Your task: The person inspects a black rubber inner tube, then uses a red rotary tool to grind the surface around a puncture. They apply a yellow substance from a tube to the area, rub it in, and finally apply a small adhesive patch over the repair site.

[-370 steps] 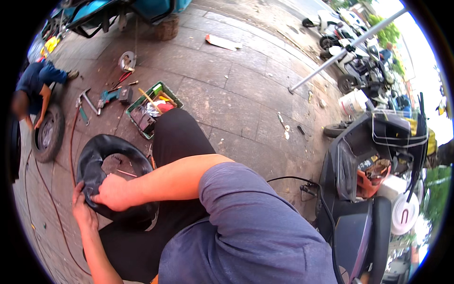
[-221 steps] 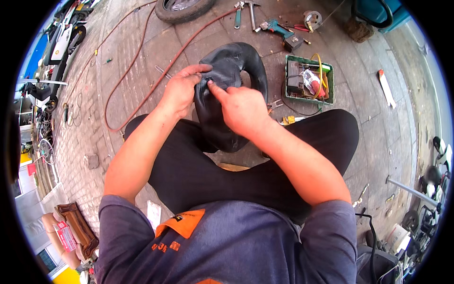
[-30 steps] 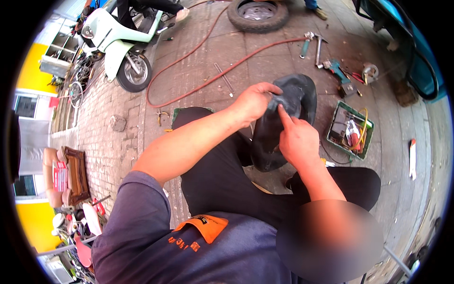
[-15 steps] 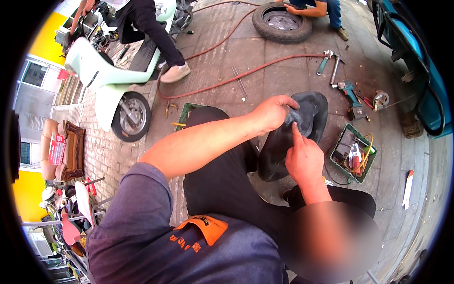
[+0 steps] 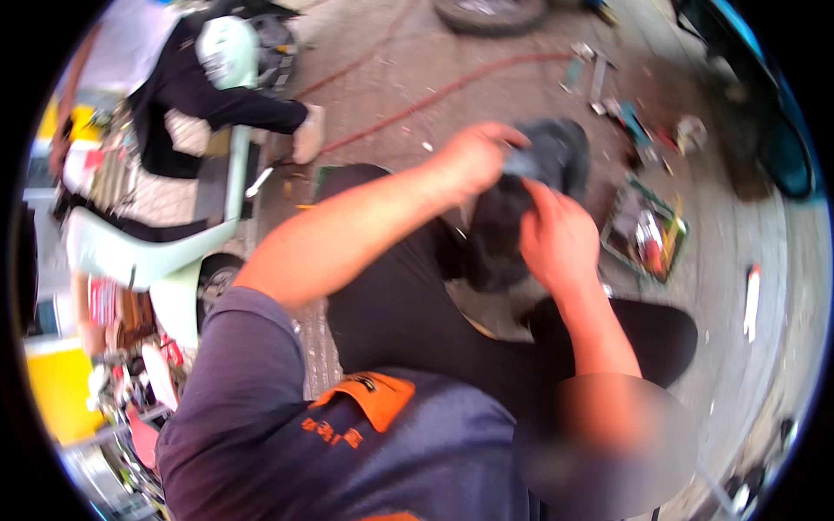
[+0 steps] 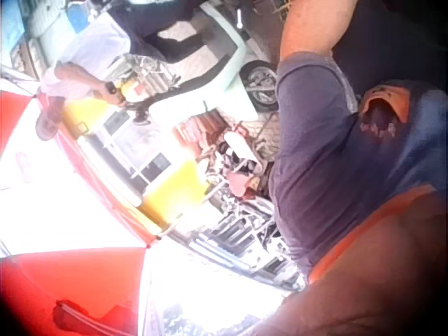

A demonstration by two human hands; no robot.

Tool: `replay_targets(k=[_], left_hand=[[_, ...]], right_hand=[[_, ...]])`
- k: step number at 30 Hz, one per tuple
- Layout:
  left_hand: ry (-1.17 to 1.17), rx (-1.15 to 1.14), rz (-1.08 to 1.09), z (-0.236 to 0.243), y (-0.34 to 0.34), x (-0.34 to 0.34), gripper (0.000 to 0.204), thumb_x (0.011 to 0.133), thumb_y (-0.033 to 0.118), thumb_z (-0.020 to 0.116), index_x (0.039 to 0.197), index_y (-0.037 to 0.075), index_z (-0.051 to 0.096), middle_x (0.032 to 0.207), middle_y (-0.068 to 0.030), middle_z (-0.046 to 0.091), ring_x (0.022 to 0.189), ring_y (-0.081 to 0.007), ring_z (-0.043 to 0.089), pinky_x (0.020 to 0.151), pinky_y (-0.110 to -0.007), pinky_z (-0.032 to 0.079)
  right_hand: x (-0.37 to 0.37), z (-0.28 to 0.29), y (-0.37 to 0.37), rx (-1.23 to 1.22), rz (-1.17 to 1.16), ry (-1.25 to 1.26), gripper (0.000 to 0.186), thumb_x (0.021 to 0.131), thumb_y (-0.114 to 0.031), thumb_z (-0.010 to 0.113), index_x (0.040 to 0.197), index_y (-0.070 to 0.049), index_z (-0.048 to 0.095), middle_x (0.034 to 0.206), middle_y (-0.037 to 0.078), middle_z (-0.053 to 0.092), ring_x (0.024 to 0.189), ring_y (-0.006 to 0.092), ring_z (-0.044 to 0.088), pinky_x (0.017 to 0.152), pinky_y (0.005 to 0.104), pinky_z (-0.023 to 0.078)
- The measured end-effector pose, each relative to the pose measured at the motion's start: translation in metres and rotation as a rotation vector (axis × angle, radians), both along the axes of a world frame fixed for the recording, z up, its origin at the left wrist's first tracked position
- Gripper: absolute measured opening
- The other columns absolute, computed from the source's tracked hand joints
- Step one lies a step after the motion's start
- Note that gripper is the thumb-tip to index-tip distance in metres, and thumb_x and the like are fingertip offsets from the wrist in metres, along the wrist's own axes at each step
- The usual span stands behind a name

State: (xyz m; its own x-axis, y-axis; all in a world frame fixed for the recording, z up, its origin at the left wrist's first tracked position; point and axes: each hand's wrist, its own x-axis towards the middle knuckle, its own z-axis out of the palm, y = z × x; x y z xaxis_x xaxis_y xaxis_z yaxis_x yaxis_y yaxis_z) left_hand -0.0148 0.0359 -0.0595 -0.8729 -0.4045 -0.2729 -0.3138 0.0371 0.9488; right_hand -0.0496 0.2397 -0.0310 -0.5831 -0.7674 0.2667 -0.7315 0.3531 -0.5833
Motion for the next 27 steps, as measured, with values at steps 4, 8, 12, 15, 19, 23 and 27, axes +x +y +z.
replay_targets(k=[4,8,12,15,19,23,27], left_hand=[[-0.020,0.221,0.052,0.018,0.006,0.005,0.033,0.103,-0.002,0.052,0.126,0.002,0.075,0.114,-0.0111,0.076,0.105,-0.0181,0.070,0.094,-0.031,0.055],[-0.067,0.218,0.080,0.026,0.005,0.001,0.034,0.103,-0.003,0.051,0.127,0.002,0.075,0.117,-0.0113,0.076,0.107,-0.0193,0.071,0.096,-0.032,0.056],[-0.087,0.207,0.046,0.020,0.001,-0.003,0.036,0.103,-0.002,0.050,0.128,0.002,0.075,0.118,-0.0116,0.075,0.108,-0.0197,0.071,0.098,-0.032,0.055],[-0.078,0.204,0.068,0.021,0.000,-0.003,0.035,0.104,-0.001,0.049,0.128,0.001,0.074,0.118,-0.0124,0.075,0.109,-0.0195,0.070,0.098,-0.032,0.054],[-0.094,0.203,0.051,0.016,-0.006,-0.002,0.035,0.104,-0.001,0.049,0.128,0.000,0.074,0.118,-0.0125,0.075,0.108,-0.0192,0.069,0.097,-0.033,0.054],[-0.096,0.216,0.053,0.022,-0.002,-0.002,0.035,0.104,-0.001,0.049,0.129,0.000,0.074,0.116,-0.0114,0.074,0.106,-0.0187,0.069,0.094,-0.033,0.055],[-0.094,0.210,0.048,0.018,-0.002,-0.005,0.035,0.104,-0.001,0.049,0.127,0.001,0.074,0.116,-0.0105,0.074,0.105,-0.0175,0.069,0.094,-0.032,0.055]], right_hand=[[-0.004,-0.012,0.010,-0.004,0.013,0.009,0.038,0.091,-0.007,0.062,0.128,-0.004,0.072,0.104,0.019,0.077,0.097,0.0397,0.074,0.087,0.0502,0.060],[0.001,-0.012,0.003,0.043,0.061,-0.043,0.046,0.090,-0.008,0.063,0.136,-0.006,0.069,0.100,0.016,0.076,0.094,0.0370,0.074,0.084,0.0489,0.060],[-0.001,-0.024,0.002,0.131,0.053,0.041,0.049,0.090,-0.009,0.064,0.140,-0.008,0.069,0.095,0.014,0.074,0.093,0.0349,0.073,0.083,0.0474,0.060],[-0.001,-0.024,0.001,0.092,0.028,0.055,0.046,0.090,-0.010,0.064,0.136,-0.009,0.072,0.094,0.012,0.073,0.092,0.0345,0.073,0.083,0.0465,0.060],[0.005,-0.015,0.000,0.214,0.092,0.033,0.045,0.089,-0.010,0.065,0.134,-0.008,0.073,0.093,0.012,0.073,0.091,0.0341,0.073,0.083,0.0469,0.060],[0.000,-0.015,-0.003,0.103,0.015,0.057,0.046,0.088,-0.011,0.067,0.134,-0.005,0.072,0.094,0.012,0.073,0.090,0.0335,0.073,0.082,0.0461,0.060],[0.002,-0.021,0.002,0.106,0.044,0.055,0.038,0.088,-0.011,0.065,0.124,-0.005,0.075,0.095,0.012,0.074,0.092,0.0338,0.074,0.082,0.0470,0.060]])
